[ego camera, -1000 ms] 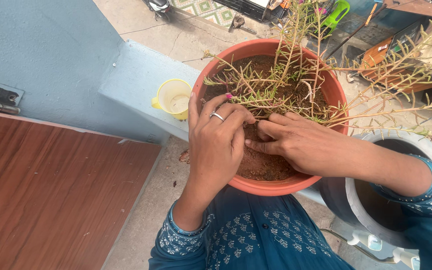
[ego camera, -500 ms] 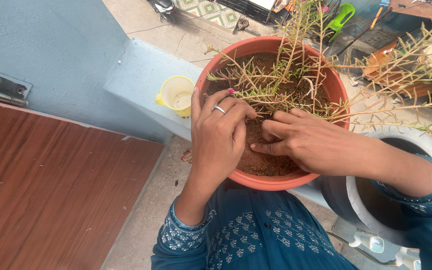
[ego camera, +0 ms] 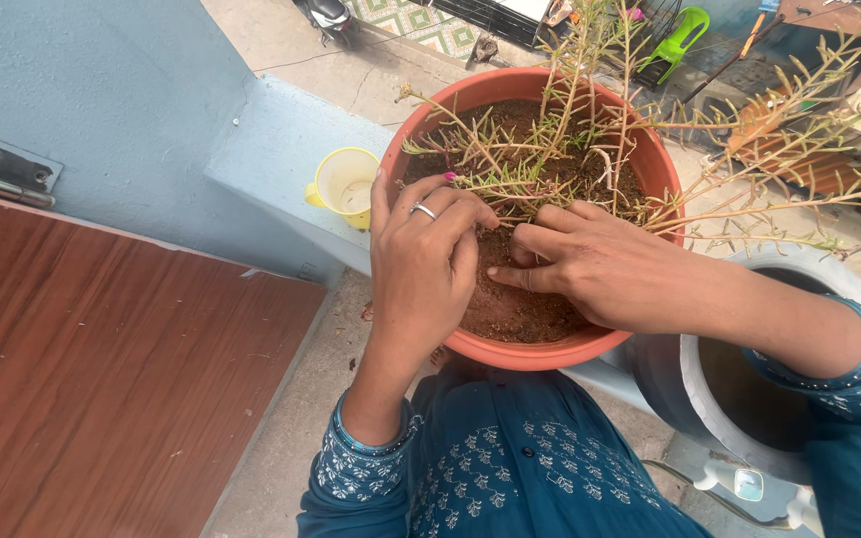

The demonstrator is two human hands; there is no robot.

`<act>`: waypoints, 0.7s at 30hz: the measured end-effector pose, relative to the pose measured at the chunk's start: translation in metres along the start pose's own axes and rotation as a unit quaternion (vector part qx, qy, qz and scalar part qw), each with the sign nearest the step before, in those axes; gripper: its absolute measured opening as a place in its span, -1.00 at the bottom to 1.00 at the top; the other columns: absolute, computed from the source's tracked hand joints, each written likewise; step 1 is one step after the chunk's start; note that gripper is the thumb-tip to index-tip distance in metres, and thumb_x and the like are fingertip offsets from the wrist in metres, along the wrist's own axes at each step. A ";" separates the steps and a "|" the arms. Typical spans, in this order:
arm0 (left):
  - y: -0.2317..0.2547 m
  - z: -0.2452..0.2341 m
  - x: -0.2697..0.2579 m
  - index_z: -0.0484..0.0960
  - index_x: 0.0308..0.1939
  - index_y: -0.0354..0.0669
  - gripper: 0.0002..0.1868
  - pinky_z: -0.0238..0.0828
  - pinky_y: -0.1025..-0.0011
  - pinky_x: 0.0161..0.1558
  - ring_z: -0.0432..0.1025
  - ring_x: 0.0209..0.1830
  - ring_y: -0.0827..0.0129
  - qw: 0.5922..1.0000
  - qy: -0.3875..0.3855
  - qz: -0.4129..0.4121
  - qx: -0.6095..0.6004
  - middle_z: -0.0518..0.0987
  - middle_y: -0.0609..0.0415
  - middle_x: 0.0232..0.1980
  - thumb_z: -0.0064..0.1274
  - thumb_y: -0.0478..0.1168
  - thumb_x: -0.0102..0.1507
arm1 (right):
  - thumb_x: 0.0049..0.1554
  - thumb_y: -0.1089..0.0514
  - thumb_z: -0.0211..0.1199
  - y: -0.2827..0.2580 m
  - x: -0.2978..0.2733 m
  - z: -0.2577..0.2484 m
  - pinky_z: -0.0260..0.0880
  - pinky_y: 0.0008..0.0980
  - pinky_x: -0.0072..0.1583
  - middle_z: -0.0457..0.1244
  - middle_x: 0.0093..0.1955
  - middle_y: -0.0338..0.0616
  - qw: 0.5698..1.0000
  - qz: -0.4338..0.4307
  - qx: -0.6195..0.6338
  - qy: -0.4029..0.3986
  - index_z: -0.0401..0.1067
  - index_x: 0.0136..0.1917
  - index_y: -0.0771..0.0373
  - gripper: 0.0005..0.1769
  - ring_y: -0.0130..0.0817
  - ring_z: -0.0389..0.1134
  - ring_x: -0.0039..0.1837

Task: The person touches and moves the stems of a plant in a brown pot by hand, occasionally pressing on the soil.

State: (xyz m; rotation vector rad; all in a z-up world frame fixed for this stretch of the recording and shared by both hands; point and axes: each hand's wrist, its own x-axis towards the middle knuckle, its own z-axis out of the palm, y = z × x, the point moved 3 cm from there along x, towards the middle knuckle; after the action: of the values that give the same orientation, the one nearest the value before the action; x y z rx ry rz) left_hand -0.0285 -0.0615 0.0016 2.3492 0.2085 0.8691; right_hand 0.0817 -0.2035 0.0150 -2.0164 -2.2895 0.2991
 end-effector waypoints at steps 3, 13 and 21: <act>0.000 -0.001 -0.002 0.67 -0.25 -0.14 -0.83 -0.02 -0.16 0.52 0.47 0.20 0.05 1.000 0.006 -0.001 0.004 0.66 0.11 -0.14 -0.01 -0.43 0.24 | -0.10 0.34 0.16 -0.001 0.003 0.006 0.20 -0.21 0.11 0.23 0.04 -0.14 0.999 0.011 -0.025 -0.031 0.47 0.38 0.11 -0.27 -0.21 0.21 0.06; 0.001 -0.001 -0.002 0.67 -0.24 -0.12 -0.83 -0.03 -0.17 0.52 0.46 0.19 0.07 1.000 -0.001 0.000 0.003 0.66 0.12 -0.12 -0.01 -0.42 0.24 | -0.16 0.41 0.12 -0.001 0.007 0.002 0.22 -0.18 0.14 0.25 0.12 -0.15 0.998 -0.009 -0.006 0.055 0.49 0.33 0.11 -0.24 -0.17 0.21 0.13; 0.003 -0.001 -0.002 0.67 -0.23 -0.12 -0.82 -0.04 -0.17 0.52 0.47 0.21 0.07 1.000 0.002 -0.004 0.008 0.66 0.11 -0.11 -0.02 -0.42 0.26 | -0.05 0.37 0.15 0.005 0.003 0.012 0.24 -0.20 0.12 0.25 0.12 -0.13 0.999 0.022 -0.003 0.040 0.48 0.35 0.16 -0.33 -0.21 0.21 0.13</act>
State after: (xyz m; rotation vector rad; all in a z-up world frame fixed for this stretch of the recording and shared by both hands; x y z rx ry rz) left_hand -0.0305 -0.0638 0.0027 2.3595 0.2276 0.8712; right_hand 0.0842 -0.2007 0.0016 -2.0435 -2.2050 0.2119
